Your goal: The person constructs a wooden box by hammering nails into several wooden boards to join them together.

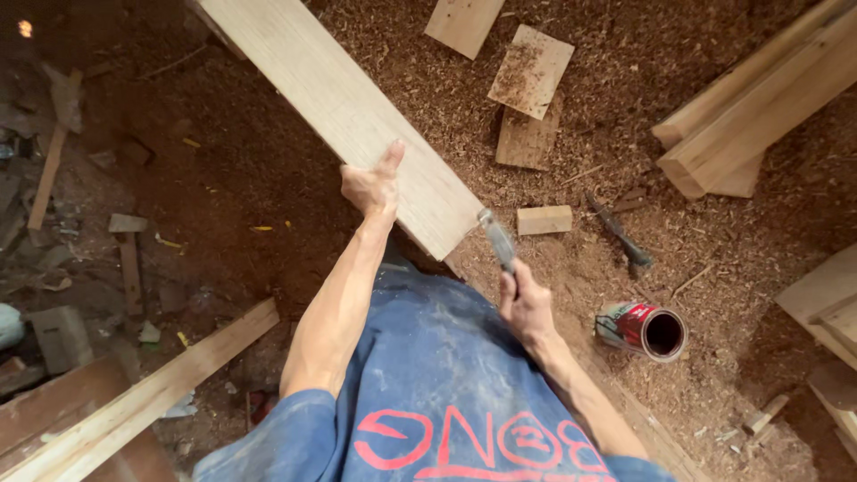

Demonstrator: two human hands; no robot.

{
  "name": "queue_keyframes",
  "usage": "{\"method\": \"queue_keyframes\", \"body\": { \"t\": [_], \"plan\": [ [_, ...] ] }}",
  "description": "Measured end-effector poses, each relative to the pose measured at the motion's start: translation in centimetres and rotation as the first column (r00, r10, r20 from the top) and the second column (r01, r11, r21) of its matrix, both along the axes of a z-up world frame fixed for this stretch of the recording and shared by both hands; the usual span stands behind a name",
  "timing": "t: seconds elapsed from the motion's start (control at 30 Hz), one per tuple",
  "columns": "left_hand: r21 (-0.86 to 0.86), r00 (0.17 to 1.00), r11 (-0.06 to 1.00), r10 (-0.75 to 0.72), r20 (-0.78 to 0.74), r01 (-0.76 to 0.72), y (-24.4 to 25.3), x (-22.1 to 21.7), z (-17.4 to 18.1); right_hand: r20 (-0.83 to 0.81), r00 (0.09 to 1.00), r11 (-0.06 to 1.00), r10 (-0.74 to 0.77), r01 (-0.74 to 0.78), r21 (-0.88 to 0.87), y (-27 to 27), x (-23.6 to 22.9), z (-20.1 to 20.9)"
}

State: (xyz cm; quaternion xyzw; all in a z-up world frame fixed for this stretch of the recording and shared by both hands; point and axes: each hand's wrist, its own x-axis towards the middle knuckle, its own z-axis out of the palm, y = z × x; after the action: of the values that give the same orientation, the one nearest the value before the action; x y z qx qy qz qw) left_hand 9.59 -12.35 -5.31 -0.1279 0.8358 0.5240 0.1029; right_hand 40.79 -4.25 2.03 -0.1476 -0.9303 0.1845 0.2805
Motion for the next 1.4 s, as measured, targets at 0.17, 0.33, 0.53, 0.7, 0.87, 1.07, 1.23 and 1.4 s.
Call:
{"method": "queue_keyframes", "body": {
  "t": [0.17,0.33,0.53,0.7,0.87,1.07,1.23,1.4],
  "plan": [
    [0.015,0.988,0.999,0.030,-0.153,-0.028,0.2,-0.1,-0.5,0.105,0.930,0.810,-0.353,0.360,-0.463,2.4,1.2,4.3],
    [0.001,0.996,1.000,0.028,-0.080,-0.028,0.2,-0.1,-0.6,-0.454,0.870,0.569,-0.192,-0.278,-0.774,0.6,2.6,4.3],
    [0.006,0.994,0.999,0.035,-0.107,-0.035,0.4,0.0,-0.1,0.113,0.954,0.920,-0.277,0.297,-0.255,0.5,-0.5,2.0],
    [0.001,0.996,1.000,0.027,-0.080,-0.027,0.3,-0.1,-0.5,0.050,0.943,0.689,-0.330,0.277,-0.670,0.3,0.8,3.5],
    [-0.037,1.000,0.999,0.031,0.006,-0.031,0.7,-0.4,-0.1,0.346,0.926,0.797,-0.151,0.321,-0.512,0.4,-2.2,0.4],
    [0.081,0.991,0.996,0.046,-0.130,-0.035,0.1,-0.1,-1.0,-0.229,0.958,0.979,-0.174,0.142,-0.149,0.9,-0.9,3.3],
    [0.036,1.000,0.999,-0.003,-0.002,0.003,-0.2,0.1,-0.1,0.453,0.862,0.781,-0.228,0.440,-0.444,-0.7,-3.0,2.3],
    [-0.042,0.999,0.999,0.019,-0.036,-0.021,-0.3,0.4,-1.2,0.240,0.913,0.576,-0.329,0.395,-0.715,-0.7,-1.0,3.0]
  ]
}}
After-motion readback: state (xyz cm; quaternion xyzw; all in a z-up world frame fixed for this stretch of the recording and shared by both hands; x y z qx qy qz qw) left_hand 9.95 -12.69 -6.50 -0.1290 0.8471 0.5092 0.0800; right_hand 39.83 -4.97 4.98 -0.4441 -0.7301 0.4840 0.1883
